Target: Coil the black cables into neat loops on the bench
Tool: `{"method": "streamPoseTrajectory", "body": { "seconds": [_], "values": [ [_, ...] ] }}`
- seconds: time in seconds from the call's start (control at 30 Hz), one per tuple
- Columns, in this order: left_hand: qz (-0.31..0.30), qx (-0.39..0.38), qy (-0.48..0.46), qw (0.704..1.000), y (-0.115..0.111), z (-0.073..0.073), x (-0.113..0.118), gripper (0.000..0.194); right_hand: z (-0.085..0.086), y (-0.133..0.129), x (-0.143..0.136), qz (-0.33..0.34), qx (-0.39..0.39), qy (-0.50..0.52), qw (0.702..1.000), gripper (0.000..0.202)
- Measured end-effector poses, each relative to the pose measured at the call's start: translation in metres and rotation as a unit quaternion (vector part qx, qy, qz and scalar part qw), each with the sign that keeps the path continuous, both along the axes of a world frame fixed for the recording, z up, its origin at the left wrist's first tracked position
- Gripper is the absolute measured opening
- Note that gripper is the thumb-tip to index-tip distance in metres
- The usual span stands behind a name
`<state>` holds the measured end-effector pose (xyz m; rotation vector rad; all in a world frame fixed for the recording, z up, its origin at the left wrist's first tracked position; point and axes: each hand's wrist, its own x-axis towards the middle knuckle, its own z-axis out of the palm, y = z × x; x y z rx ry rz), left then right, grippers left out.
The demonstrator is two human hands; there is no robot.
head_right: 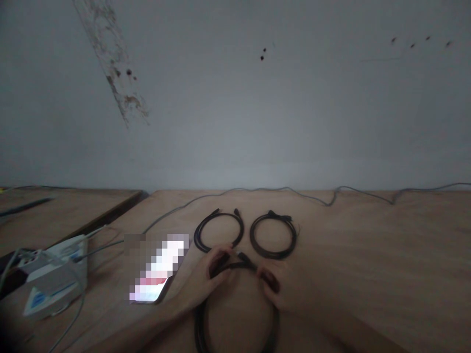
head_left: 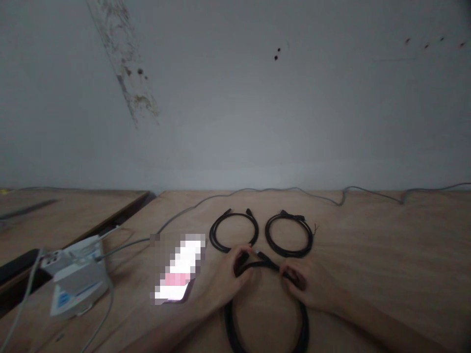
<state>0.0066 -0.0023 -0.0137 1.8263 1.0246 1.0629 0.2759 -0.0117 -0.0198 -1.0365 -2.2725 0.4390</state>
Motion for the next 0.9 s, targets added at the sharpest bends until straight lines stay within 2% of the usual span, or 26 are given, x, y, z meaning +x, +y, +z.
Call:
{"method": "streamPoseTrajectory", "body": {
  "seconds": [0.1,0.27,0.57,0.7,0.9],
  "values": [
    [-0.025,-0.003,-0.004,1.0,0.003,-0.001,-0.002,0.047,0.0,0.0,-0.001,0.003,-0.014,-0.009,1.0,0.011],
    [-0.026,0.019,0.104,0.994,0.007,0.005,-0.003,0.056,0.0,0.0,-0.002,-0.02,-0.023,-0.015,0.999,0.01],
    [0.002,0.09,0.174,0.981,0.01,0.013,-0.001,0.032,-0.002,-0.002,0.009,0.01,-0.067,0.024,0.997,0.018],
    [0.027,0.087,0.193,0.977,0.009,0.012,-0.004,0.03,-0.001,-0.001,0.014,0.033,-0.063,0.041,0.997,0.02],
    [0.022,0.1,0.208,0.973,0.008,0.011,-0.006,0.032,-0.006,0.006,0.015,0.002,-0.085,0.034,0.996,0.025]
  ]
}}
